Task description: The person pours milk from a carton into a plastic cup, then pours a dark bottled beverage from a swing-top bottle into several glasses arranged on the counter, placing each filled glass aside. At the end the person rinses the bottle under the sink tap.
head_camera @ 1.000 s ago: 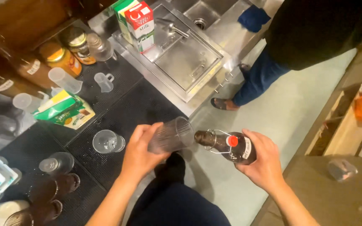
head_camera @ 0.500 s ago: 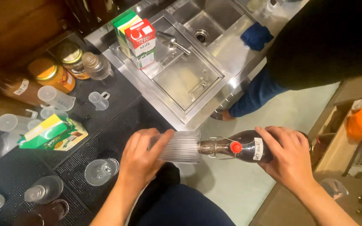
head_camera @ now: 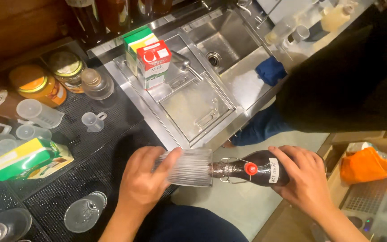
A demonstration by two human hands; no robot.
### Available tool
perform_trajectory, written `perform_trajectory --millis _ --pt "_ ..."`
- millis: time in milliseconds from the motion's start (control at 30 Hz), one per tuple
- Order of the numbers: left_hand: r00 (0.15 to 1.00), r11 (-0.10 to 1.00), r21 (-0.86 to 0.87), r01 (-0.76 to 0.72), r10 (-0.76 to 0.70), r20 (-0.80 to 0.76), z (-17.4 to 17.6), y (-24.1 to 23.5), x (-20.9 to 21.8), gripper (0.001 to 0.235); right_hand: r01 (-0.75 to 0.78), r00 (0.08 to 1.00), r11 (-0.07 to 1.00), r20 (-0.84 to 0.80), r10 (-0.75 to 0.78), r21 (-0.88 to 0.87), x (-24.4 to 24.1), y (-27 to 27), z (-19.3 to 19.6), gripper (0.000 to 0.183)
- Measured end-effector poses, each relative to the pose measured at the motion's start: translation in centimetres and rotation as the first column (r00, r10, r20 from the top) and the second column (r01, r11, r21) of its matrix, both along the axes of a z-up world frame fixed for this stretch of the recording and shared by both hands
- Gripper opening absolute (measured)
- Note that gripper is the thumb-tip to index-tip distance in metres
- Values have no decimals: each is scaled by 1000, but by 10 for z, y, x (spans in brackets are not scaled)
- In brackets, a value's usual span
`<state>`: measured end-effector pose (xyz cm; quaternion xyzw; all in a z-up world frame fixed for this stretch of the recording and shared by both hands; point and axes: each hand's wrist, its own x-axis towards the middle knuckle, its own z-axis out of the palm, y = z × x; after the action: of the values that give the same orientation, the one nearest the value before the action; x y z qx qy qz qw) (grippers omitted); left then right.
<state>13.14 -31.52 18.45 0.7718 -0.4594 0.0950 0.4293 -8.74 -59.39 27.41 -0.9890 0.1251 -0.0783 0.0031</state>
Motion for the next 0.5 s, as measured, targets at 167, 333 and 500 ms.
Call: perform_trajectory --millis 167,333,500 --pt "999 999 -5 -35 35 28 -10 -2 7 75 -13 1000 1000 4 13 22 19 -12 -9 94" --pt "995 996 51 -69 65 73 -8 3 3 72 -22 996 1000 -82 23 15 21 -15 -8 97" --pt "992 995 50 -86 81 98 -12 0 5 70 -111 990 994 -85 109 -21 32 -25 -10 101"
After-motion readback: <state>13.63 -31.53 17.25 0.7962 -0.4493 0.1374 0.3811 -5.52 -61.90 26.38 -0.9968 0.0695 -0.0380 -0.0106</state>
